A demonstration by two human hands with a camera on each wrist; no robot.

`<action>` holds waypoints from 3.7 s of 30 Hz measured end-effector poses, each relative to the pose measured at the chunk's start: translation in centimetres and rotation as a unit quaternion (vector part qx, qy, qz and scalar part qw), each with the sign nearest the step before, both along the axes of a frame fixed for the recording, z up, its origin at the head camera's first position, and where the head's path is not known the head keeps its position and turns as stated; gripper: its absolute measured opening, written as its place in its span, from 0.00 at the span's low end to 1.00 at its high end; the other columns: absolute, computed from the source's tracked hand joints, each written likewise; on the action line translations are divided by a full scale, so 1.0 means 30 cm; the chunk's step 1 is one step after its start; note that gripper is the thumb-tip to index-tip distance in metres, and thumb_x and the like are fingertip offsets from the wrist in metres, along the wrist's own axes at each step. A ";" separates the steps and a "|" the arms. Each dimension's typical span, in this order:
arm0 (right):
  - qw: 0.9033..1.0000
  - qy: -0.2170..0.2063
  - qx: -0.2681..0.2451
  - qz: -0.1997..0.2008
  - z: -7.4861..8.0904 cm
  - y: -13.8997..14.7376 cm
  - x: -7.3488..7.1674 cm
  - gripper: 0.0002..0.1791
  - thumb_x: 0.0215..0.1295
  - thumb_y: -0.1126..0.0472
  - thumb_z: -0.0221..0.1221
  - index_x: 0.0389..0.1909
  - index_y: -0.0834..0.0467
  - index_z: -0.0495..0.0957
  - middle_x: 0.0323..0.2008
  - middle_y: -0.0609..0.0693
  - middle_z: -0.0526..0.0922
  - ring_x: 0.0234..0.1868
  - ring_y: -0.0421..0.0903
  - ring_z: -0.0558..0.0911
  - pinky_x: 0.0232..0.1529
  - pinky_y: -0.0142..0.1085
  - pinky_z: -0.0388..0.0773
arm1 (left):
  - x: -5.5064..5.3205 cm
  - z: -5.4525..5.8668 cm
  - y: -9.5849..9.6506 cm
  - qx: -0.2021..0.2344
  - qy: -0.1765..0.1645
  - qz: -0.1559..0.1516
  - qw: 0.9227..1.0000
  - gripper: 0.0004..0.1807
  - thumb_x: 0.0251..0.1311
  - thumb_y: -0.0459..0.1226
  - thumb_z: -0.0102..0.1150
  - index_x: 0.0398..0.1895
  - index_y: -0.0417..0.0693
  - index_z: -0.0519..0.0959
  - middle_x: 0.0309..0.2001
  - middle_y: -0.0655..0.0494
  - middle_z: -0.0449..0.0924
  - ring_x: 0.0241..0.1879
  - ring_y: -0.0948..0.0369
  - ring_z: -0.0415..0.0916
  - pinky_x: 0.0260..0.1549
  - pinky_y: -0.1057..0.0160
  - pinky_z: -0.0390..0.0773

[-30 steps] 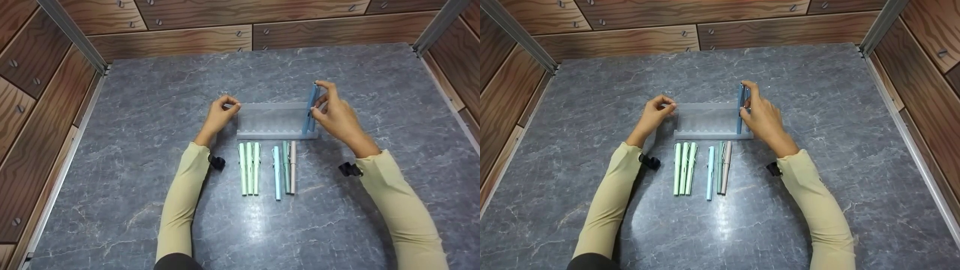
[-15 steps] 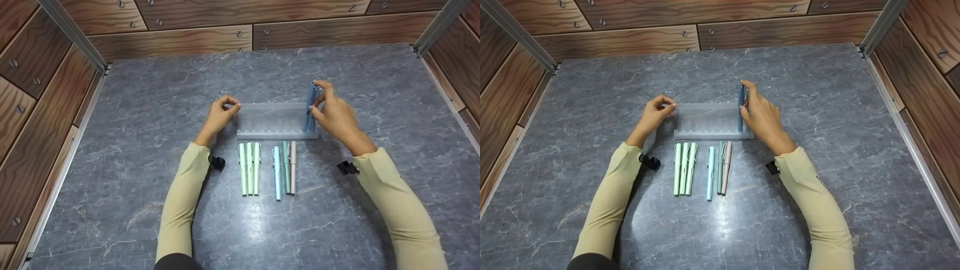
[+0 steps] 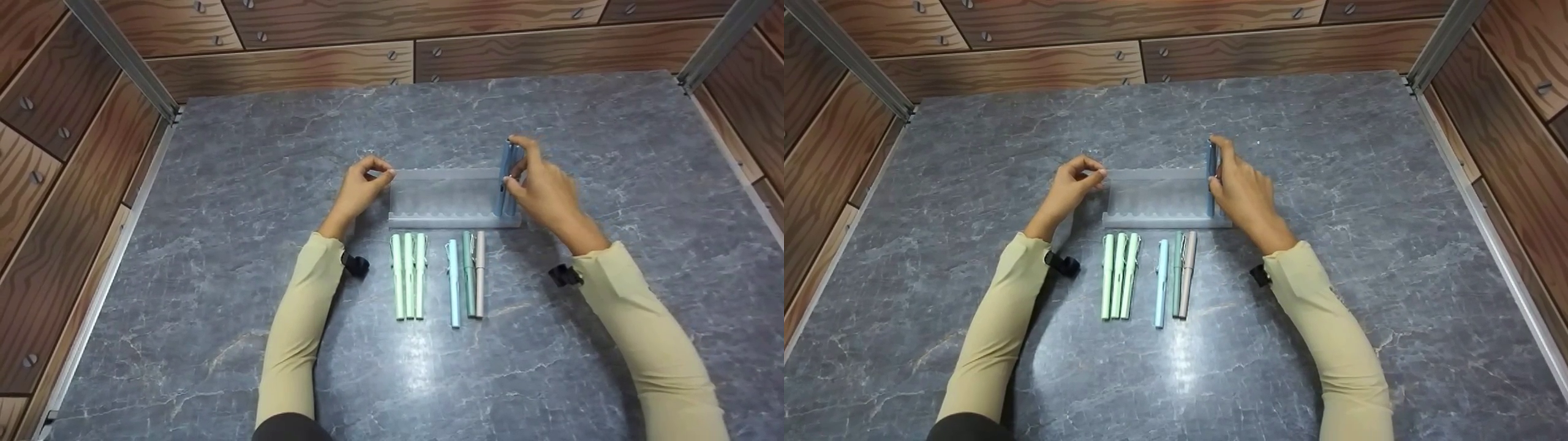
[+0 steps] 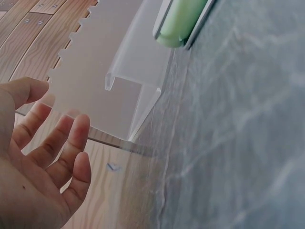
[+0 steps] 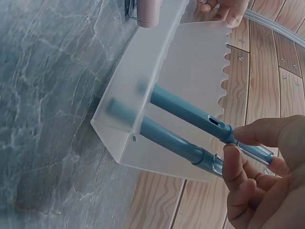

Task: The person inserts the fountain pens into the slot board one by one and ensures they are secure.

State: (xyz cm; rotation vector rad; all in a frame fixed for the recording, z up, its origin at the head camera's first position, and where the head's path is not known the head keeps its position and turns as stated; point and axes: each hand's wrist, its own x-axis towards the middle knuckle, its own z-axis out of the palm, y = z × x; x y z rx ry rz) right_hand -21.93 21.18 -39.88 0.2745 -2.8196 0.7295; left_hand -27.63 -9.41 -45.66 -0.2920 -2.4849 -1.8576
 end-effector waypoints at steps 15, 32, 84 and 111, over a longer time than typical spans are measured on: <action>1.000 0.001 0.010 0.003 -0.011 0.000 -0.002 0.33 0.66 0.61 0.57 0.70 0.51 0.57 0.37 0.54 0.83 0.23 0.51 0.75 0.21 0.41 0.64 | 0.004 0.006 0.000 -0.003 -0.004 0.000 1.000 0.08 0.62 0.36 0.61 0.39 0.39 0.80 0.40 0.49 0.80 0.35 0.43 0.81 0.30 0.72 0.76; 0.999 -0.011 0.043 0.007 -0.028 -0.010 -0.008 0.35 0.67 0.60 0.58 0.72 0.53 0.55 0.35 0.55 0.84 0.23 0.52 0.77 0.22 0.43 0.67 | 0.006 0.004 -0.002 -0.002 -0.010 -0.001 1.000 0.08 0.62 0.36 0.61 0.39 0.39 0.80 0.39 0.51 0.79 0.34 0.45 0.81 0.29 0.71 0.75; 1.000 0.000 0.012 -0.003 -0.031 -0.011 -0.015 0.35 0.65 0.59 0.59 0.71 0.55 0.57 0.30 0.56 0.81 0.24 0.52 0.76 0.23 0.43 0.68 | 0.004 0.005 0.002 0.002 -0.001 -0.002 1.000 0.08 0.62 0.35 0.61 0.39 0.38 0.79 0.38 0.51 0.78 0.31 0.48 0.80 0.28 0.72 0.74; 0.996 -0.057 -0.043 0.060 -0.101 -0.031 0.096 0.32 0.62 0.55 0.64 0.63 0.61 0.64 0.31 0.53 0.78 0.21 0.42 0.67 0.21 0.34 0.63 | 0.001 0.003 -0.002 -0.009 -0.005 -0.001 1.000 0.09 0.62 0.36 0.61 0.40 0.38 0.80 0.41 0.48 0.80 0.32 0.49 0.81 0.30 0.72 0.74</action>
